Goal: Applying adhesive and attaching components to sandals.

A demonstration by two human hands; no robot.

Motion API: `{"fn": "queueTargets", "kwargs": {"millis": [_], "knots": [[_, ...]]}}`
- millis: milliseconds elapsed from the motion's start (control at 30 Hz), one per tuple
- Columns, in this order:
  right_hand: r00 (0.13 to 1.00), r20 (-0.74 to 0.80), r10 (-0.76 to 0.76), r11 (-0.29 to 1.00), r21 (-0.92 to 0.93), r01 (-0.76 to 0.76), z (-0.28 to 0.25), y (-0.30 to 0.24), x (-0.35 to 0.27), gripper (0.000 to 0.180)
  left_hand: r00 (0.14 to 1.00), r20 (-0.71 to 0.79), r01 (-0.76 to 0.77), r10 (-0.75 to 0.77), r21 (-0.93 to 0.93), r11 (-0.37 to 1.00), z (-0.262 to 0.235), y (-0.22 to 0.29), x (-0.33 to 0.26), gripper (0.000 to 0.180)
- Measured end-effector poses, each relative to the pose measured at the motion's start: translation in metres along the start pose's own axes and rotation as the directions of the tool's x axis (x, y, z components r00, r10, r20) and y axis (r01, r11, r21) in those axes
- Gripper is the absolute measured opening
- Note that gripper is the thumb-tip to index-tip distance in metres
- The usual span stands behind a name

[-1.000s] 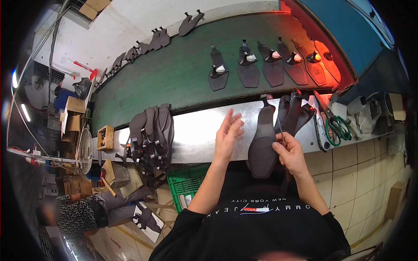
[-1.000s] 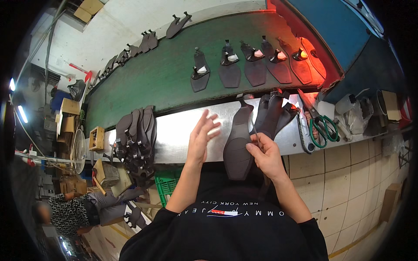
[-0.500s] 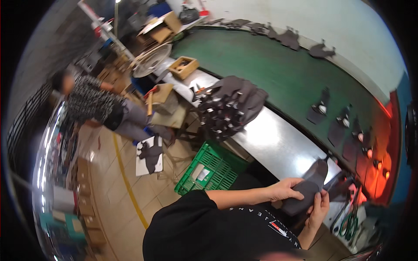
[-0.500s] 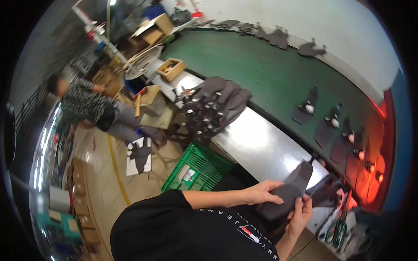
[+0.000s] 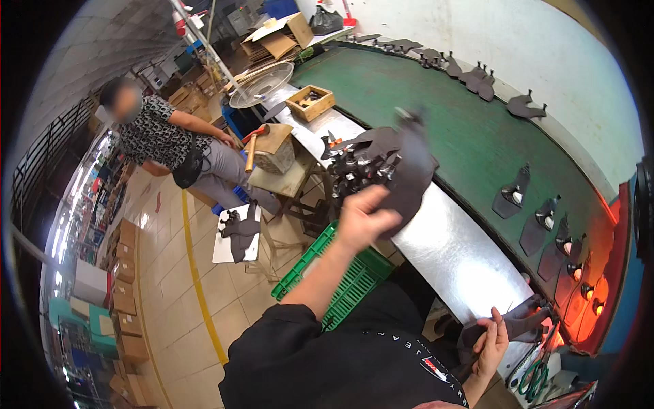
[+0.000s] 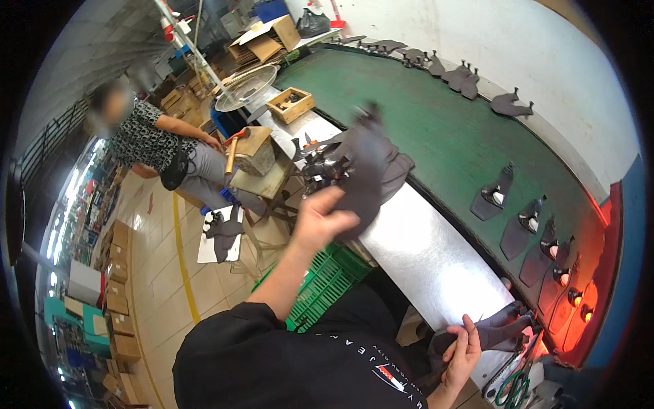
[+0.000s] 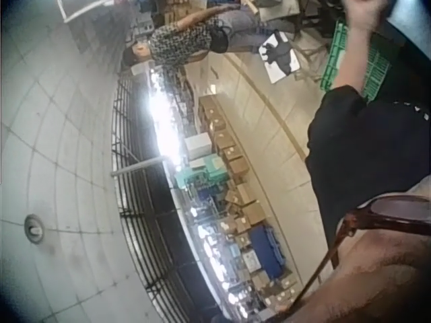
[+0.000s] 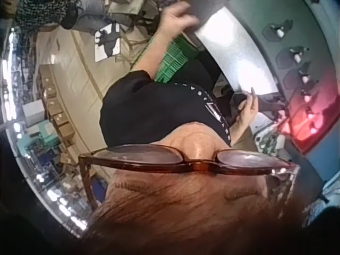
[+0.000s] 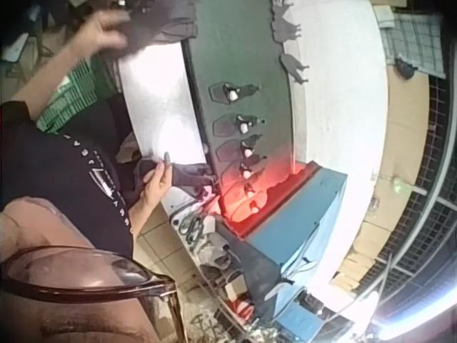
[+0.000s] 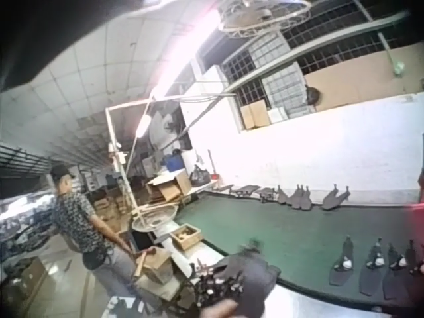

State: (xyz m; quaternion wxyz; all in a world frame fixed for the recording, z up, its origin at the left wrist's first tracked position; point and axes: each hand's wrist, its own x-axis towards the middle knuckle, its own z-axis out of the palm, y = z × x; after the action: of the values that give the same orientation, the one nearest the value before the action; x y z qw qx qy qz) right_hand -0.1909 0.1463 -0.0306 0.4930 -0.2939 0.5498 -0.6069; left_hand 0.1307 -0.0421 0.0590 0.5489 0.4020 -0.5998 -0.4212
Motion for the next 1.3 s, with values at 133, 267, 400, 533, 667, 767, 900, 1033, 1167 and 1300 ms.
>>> {"fn": "queueTargets", "kwargs": {"millis": [133, 267, 400, 533, 667, 767, 900, 1033, 1167, 1300], "knots": [[1.000, 0.027, -0.002, 1.000, -0.016, 0.002, -0.006, 0.000, 0.005, 0.032, 0.892, -0.449, -0.132, 0.061, -0.131, 0.983, -0.118, 0.009, 0.038, 0.041], [0.999, 0.042, 0.007, 0.998, -0.067, -0.004, -0.002, 0.003, 0.020, 0.034, 0.775, -0.616, -0.261, 0.139, -0.113, 0.959, -0.224, -0.042, 0.051, 0.037], [0.996, 0.086, 0.009, 0.993, -0.121, 0.001, 0.005, 0.005, 0.034, 0.034, 0.736, -0.669, -0.231, 0.107, -0.100, 0.968, -0.284, -0.088, 0.057, 0.036], [0.997, 0.050, 0.050, 0.977, -0.210, -0.039, 0.014, -0.005, 0.036, 0.033, 0.765, -0.644, -0.129, 0.011, -0.136, 0.982, -0.334, -0.135, 0.085, 0.044], [0.998, 0.010, 0.057, 0.962, -0.267, -0.052, 0.018, -0.006, 0.036, 0.033, 0.497, -0.815, 0.380, -0.299, -0.105, 0.919, -0.412, -0.203, 0.089, 0.051], [0.999, -0.001, 0.051, 0.962, -0.269, -0.050, 0.011, -0.004, 0.035, 0.033, 0.401, -0.895, 0.343, -0.194, -0.050, 0.938, -0.444, -0.219, 0.103, 0.042], [0.987, -0.144, 0.067, 0.912, -0.392, -0.119, 0.029, -0.025, 0.009, 0.032, 0.404, -0.900, 0.302, -0.163, -0.037, 0.953, -0.412, -0.225, 0.131, 0.043], [0.985, -0.135, 0.110, 0.928, -0.341, -0.150, 0.044, -0.022, 0.017, 0.030, 0.337, -0.941, 0.688, -0.027, 0.227, 0.690, -0.453, -0.215, 0.108, 0.062], [0.985, -0.071, 0.159, 0.936, -0.308, -0.173, 0.058, -0.027, 0.023, 0.029, 0.420, -0.903, 0.662, -0.091, 0.235, 0.712, -0.495, -0.214, 0.088, 0.083], [0.983, -0.141, 0.122, 0.954, -0.257, -0.155, 0.049, -0.025, 0.018, 0.032, 0.374, -0.927, 0.609, 0.034, 0.273, 0.745, -0.450, -0.211, 0.071, 0.067]]}}
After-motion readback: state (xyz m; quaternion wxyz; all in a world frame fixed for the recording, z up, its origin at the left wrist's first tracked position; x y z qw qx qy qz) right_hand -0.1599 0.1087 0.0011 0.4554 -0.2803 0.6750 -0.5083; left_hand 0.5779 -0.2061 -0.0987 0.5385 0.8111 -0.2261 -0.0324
